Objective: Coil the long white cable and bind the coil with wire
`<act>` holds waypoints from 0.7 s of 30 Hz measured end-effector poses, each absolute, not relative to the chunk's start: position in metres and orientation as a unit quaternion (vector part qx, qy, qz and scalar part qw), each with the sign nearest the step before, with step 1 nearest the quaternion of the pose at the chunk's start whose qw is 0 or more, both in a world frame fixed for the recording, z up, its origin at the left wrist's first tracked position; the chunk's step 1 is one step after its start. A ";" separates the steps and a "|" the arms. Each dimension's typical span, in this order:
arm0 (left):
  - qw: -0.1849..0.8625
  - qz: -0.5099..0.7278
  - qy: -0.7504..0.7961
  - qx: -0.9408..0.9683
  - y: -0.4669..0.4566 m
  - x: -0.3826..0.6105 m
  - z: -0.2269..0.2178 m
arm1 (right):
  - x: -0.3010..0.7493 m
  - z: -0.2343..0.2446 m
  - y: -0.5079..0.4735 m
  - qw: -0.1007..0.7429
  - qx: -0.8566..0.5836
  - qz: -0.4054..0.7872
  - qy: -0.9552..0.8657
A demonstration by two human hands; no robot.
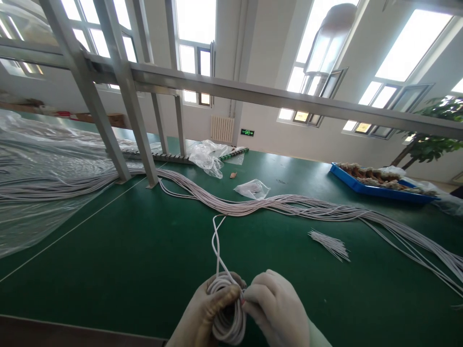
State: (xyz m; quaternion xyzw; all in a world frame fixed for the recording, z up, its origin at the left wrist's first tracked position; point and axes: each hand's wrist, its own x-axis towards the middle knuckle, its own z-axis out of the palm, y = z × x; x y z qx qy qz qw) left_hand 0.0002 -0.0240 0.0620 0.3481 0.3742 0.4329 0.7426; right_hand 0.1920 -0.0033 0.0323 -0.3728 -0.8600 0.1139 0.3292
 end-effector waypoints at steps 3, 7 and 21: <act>0.749 0.422 0.386 0.334 -0.027 -0.001 0.068 | 0.193 0.047 -0.001 0.318 -0.308 0.089 -0.892; 0.720 0.431 0.431 0.333 -0.029 -0.003 0.069 | 0.200 0.057 0.005 0.327 -0.268 0.137 -0.896; 0.743 0.377 0.445 0.328 -0.018 -0.002 0.066 | 0.202 0.044 0.013 0.188 -0.270 -0.041 -0.943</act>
